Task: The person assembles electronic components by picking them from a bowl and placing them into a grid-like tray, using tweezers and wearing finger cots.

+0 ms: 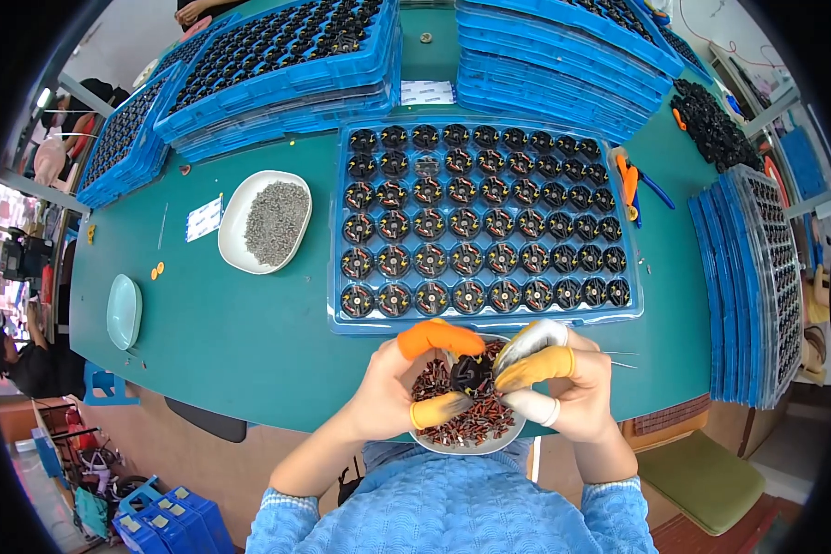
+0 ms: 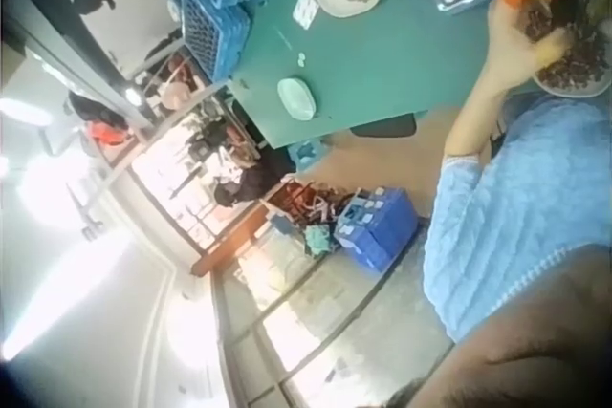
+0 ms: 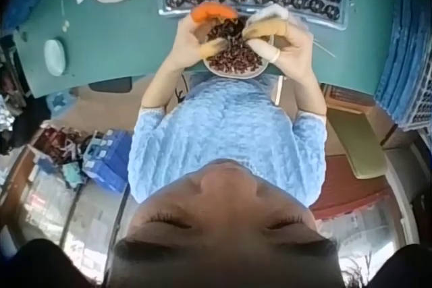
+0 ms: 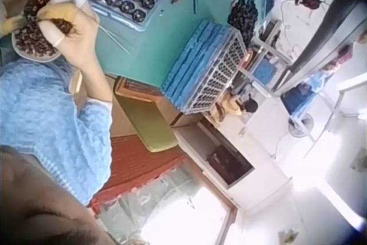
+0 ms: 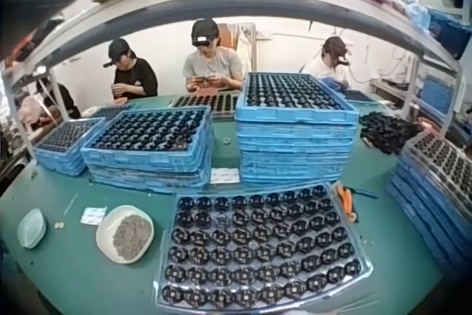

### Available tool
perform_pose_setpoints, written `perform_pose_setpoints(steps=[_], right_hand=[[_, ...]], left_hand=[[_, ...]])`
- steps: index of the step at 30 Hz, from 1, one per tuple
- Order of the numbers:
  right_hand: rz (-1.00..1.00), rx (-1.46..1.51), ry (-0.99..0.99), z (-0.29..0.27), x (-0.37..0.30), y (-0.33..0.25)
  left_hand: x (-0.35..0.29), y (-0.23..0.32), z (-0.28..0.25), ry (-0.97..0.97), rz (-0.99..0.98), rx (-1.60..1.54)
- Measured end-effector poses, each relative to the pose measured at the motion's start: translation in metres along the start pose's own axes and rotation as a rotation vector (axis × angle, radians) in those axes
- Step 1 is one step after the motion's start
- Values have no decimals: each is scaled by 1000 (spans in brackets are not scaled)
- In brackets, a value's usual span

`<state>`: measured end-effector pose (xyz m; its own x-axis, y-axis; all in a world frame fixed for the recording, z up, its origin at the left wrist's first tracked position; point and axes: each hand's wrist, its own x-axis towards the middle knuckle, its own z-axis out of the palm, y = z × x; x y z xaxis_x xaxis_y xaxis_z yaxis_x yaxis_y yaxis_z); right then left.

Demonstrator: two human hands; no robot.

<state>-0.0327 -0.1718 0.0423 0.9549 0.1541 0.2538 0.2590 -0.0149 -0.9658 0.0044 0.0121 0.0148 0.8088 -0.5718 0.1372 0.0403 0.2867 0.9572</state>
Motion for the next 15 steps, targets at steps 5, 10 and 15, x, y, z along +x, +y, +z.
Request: perform_pose_setpoints(steps=[5,10,15], right_hand=[[16,-115,-9,1,-2,-2],[62,-18,131,5,-8,1],[90,152,115,18,-16,5]], left_hand=[[-12,-9,0,-13,-162,-259],[-7,-8,13,145,-177,-478],[-9,-20,16,89,-154,-660]])
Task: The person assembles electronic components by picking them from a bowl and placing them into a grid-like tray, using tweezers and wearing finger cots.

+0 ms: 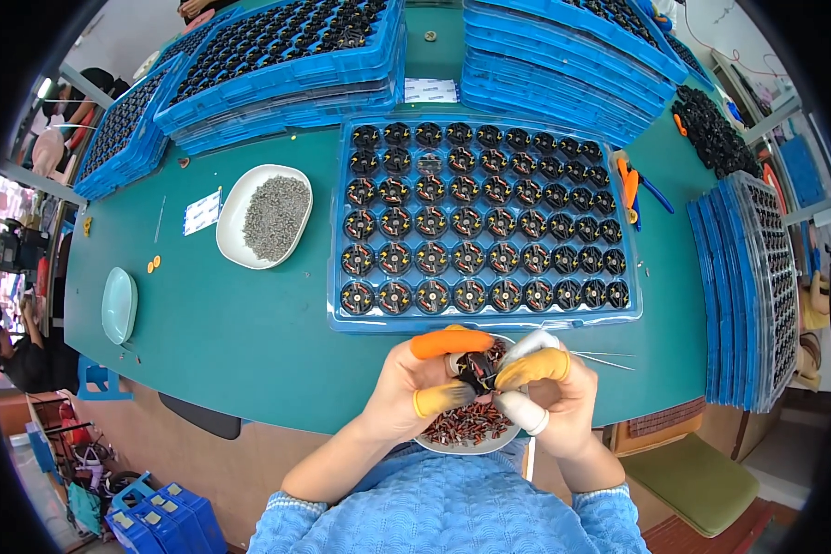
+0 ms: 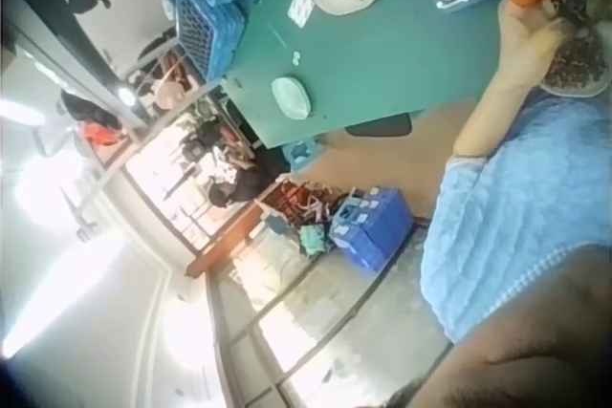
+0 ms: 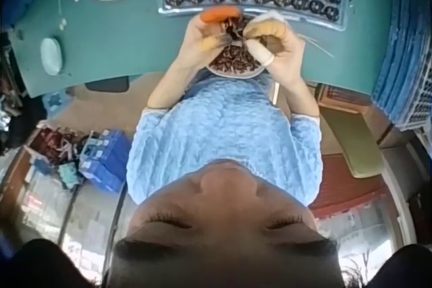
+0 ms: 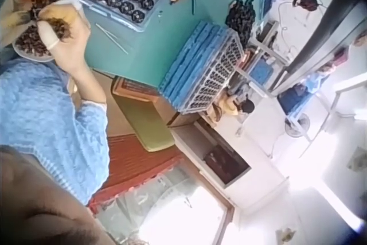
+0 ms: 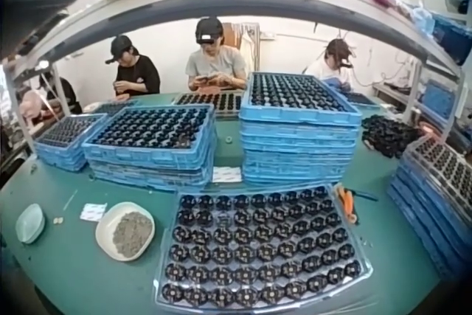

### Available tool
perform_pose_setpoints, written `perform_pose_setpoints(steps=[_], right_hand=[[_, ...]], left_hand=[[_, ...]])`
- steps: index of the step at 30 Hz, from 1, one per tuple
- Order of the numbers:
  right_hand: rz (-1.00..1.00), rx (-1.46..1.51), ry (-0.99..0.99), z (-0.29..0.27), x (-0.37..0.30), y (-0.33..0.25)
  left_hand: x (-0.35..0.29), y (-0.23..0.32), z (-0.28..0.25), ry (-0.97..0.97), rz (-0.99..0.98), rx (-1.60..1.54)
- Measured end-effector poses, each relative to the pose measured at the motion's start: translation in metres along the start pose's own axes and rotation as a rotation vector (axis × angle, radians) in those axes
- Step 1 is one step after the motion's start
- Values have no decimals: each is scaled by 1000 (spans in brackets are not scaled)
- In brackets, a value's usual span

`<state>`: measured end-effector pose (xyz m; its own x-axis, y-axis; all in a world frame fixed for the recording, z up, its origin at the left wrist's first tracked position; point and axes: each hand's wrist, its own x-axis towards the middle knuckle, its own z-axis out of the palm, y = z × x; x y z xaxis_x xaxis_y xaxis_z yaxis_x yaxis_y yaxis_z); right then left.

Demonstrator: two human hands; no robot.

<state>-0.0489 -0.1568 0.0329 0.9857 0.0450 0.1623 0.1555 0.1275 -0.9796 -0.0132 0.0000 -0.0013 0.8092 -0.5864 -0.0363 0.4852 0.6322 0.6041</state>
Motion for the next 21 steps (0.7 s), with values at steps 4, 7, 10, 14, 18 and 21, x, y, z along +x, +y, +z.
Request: perform_pose_setpoints(steps=[4,7,10,14,18,21], right_hand=[[13,15,20,3,2,2],[53,36,46,1,3,9],[-78,-142,94,-2,7,19],[-158,-231,69,-1,3,12],[-163,-238,-90,3,3,10],[-103,-172,-32,-2,3,11]], left_hand=[[1,0,0,-53,130,183],[4,-3,5,23,199,327],[5,-2,6,94,194,379],[1,0,7,184,181,363],[-2,0,-4,7,270,461],[-1,6,-2,-54,98,300]])
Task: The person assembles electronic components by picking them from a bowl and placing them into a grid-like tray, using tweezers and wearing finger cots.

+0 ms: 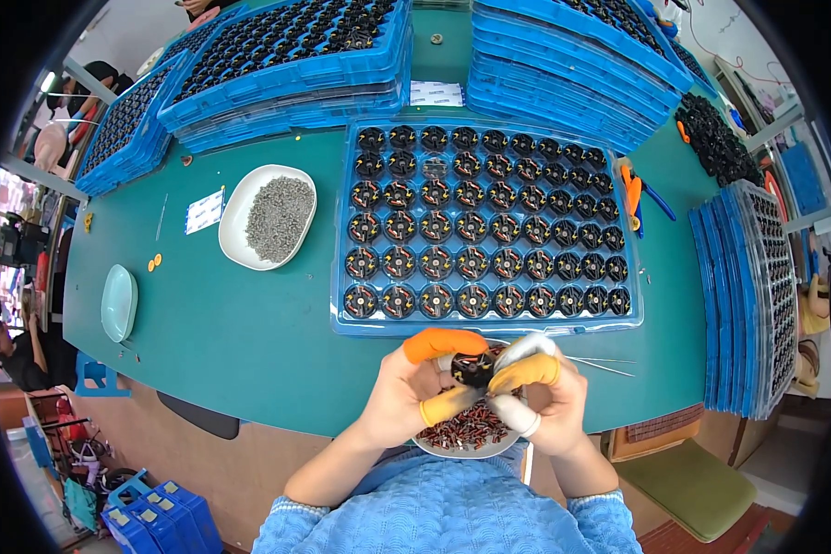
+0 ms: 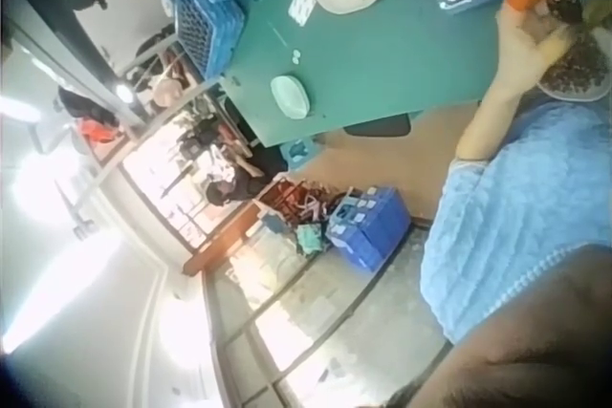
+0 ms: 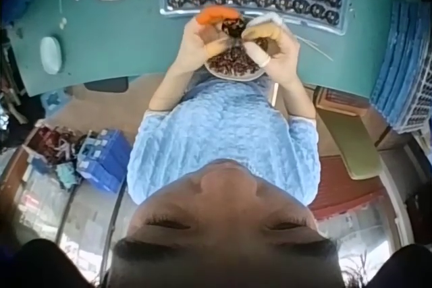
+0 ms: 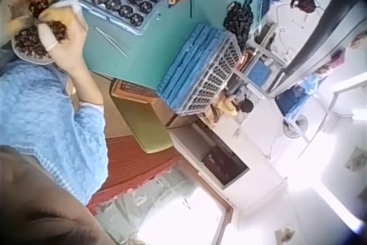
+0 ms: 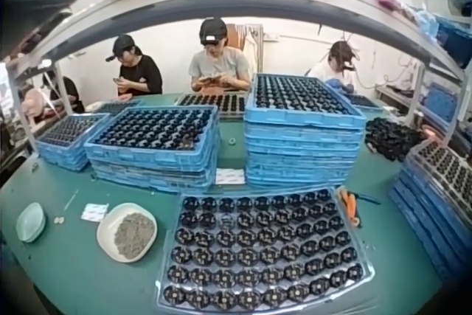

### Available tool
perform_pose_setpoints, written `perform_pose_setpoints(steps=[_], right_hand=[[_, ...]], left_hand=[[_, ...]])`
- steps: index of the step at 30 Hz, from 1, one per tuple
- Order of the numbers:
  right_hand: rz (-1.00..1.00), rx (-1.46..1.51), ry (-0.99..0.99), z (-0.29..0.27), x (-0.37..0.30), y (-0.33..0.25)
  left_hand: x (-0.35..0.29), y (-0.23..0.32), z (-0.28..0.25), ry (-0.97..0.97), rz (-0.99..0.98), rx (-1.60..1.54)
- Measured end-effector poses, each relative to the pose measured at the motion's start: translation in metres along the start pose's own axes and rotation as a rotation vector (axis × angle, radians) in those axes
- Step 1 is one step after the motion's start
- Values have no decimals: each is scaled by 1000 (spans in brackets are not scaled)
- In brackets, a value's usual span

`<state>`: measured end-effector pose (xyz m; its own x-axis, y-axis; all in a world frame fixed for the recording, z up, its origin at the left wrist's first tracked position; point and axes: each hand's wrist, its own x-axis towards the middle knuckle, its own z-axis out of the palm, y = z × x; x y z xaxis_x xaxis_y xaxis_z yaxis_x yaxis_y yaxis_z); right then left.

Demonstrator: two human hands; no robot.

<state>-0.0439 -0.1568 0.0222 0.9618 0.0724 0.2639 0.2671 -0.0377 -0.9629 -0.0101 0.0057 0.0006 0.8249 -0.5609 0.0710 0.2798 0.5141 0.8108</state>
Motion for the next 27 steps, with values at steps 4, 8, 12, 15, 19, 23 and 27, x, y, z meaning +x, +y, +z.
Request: perform_pose_setpoints(steps=[4,8,12,15,19,23,27], right_hand=[[38,2,18,-5,2,1],[19,-62,26,-9,7,-9],[-39,-221,0,-4,9,-15],[-18,-244,-4,-5,9,-17],[22,-264,-57,-9,11,-21],[5,-302,-131,-11,12,-19],[-78,-384,-148,-12,10,-19]], left_hand=[[-6,7,-4,51,-124,-3],[-9,9,-6,50,-76,158],[-6,13,0,42,-9,321],[-4,14,2,58,6,394],[-5,17,2,51,46,592],[-3,22,2,31,67,699],[-7,12,-2,52,-75,391]])
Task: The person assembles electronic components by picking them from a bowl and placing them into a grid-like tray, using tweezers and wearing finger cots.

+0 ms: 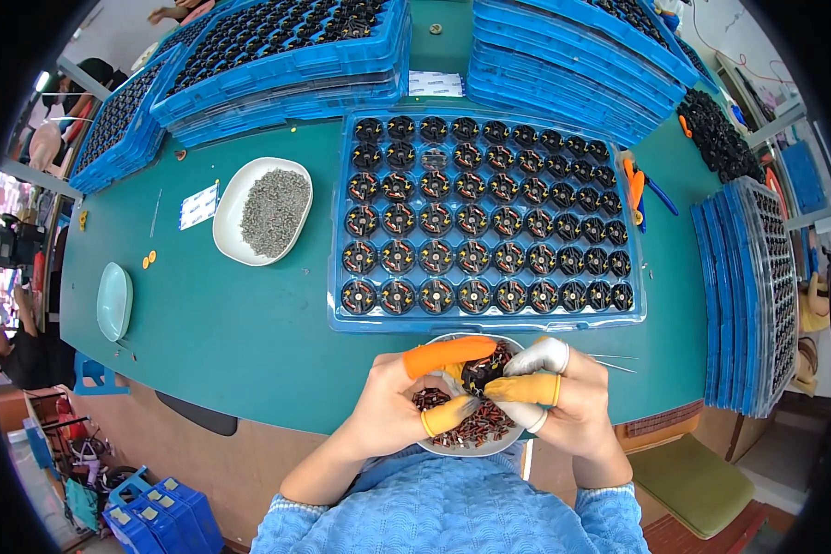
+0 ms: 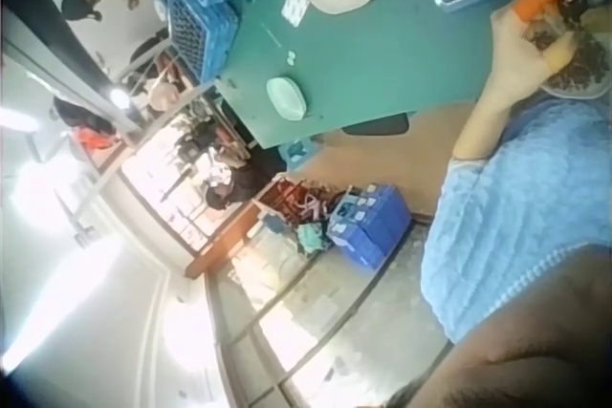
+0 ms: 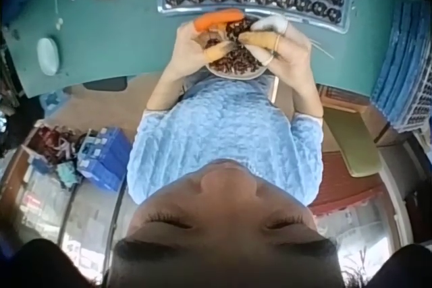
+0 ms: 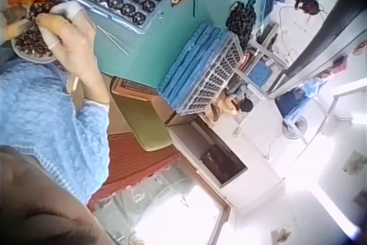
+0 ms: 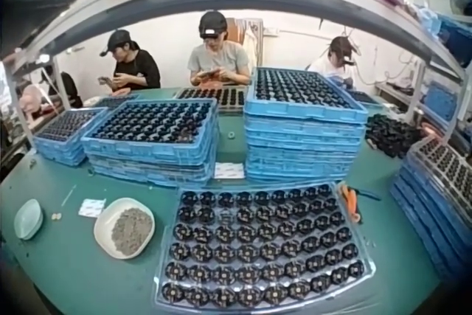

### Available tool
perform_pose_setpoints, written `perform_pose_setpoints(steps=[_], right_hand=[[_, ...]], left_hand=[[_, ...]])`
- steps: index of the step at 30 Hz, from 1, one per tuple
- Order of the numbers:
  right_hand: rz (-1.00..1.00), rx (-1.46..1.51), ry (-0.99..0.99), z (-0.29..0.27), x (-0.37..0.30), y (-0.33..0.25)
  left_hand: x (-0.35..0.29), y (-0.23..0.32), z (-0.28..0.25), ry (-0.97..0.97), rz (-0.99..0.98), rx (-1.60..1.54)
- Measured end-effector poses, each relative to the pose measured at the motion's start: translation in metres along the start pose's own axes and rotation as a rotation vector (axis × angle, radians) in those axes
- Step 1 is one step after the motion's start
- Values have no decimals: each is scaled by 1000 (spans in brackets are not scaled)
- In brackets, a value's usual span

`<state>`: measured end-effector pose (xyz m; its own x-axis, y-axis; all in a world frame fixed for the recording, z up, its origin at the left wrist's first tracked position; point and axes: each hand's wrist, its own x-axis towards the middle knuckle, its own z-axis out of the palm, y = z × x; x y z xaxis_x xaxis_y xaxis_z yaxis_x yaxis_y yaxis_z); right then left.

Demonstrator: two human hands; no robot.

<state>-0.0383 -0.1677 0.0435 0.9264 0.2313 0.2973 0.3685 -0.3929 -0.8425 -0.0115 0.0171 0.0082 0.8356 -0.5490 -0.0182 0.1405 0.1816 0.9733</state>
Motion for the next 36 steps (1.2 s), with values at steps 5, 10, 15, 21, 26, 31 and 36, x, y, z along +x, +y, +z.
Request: perform_pose_setpoints(steps=[5,10,15,21,26,31,36], right_hand=[[-153,-144,27,4,-1,3],[-226,-179,120,15,-5,6],[-306,-39,192,20,-7,15],[-39,54,161,23,-9,9],[74,408,97,19,-13,15],[105,604,120,27,-14,12],[54,619,138,28,-15,11]], left_hand=[[2,1,1,-5,5,-175],[5,-1,0,-13,25,-175],[10,-3,7,-10,154,-224],[8,-4,9,57,209,-44],[9,-2,11,80,285,-60],[7,-1,23,115,330,-49],[5,5,26,149,320,-33]])
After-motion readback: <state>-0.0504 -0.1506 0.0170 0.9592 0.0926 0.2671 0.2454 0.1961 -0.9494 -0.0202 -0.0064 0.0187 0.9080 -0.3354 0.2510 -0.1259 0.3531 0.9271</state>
